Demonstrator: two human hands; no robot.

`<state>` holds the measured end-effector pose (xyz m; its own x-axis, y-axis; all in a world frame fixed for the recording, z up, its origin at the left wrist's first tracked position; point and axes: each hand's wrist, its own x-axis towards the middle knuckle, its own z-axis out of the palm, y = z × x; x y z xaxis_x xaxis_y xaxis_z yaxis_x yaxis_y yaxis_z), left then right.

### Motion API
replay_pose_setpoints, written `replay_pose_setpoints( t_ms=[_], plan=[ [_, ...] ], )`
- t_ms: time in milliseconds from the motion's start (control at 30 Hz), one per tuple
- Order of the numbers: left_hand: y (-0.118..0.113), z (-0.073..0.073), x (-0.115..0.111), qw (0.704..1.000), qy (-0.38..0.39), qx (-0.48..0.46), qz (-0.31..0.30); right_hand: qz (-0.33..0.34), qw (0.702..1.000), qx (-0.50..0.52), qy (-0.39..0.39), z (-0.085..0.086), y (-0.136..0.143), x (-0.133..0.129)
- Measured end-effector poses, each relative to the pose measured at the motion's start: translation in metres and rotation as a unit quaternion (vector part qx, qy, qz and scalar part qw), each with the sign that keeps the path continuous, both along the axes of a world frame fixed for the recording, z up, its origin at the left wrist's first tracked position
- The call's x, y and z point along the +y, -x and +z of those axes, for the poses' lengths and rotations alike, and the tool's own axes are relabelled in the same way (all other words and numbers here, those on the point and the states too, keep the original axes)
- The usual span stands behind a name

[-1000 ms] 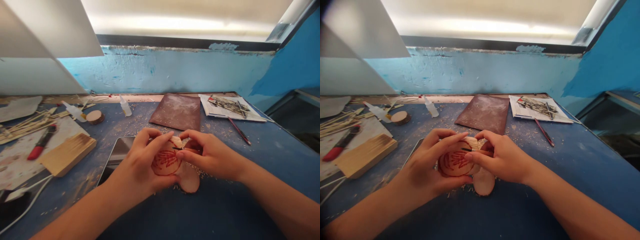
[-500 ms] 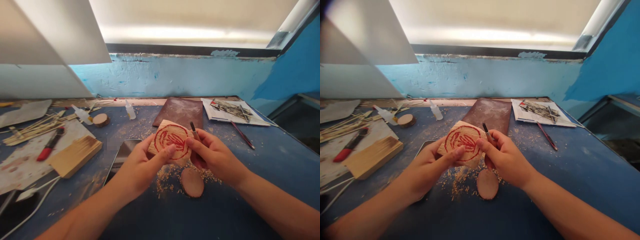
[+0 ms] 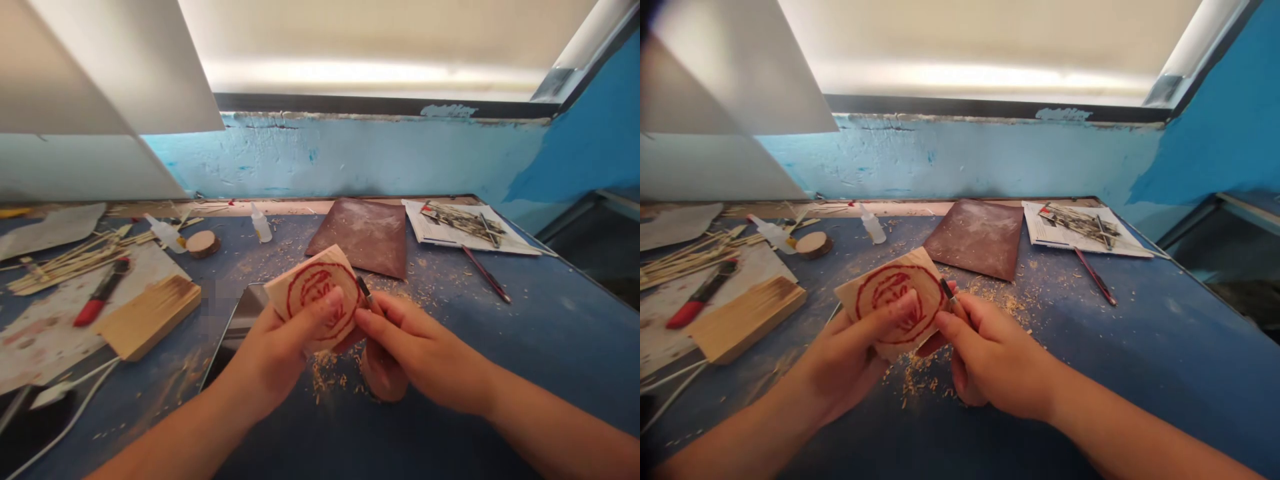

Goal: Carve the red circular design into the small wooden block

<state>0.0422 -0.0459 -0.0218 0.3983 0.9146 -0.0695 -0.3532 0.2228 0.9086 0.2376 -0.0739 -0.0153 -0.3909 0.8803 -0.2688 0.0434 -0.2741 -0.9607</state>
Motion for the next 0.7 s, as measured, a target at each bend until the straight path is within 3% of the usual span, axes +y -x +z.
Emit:
replay_pose_setpoints(
  t_ms=[200,433,700],
  plan=[
    [0.007,0.007,0.013,0.996,0.052,-0.076,0.008,-0.062,0.994,-0.039,-0.084,0.005,-0.008,-0.003],
    [0.011,0.007,0.016,0.998,0.031,-0.046,0.010,-0.028,0.953,-0.203,-0.223,0.013,-0.015,-0.006],
    [0.011,0.006,0.015,0.998,0.035,-0.038,0.023,-0.059,0.934,-0.208,-0.284,0.010,-0.017,-0.008]
  ],
)
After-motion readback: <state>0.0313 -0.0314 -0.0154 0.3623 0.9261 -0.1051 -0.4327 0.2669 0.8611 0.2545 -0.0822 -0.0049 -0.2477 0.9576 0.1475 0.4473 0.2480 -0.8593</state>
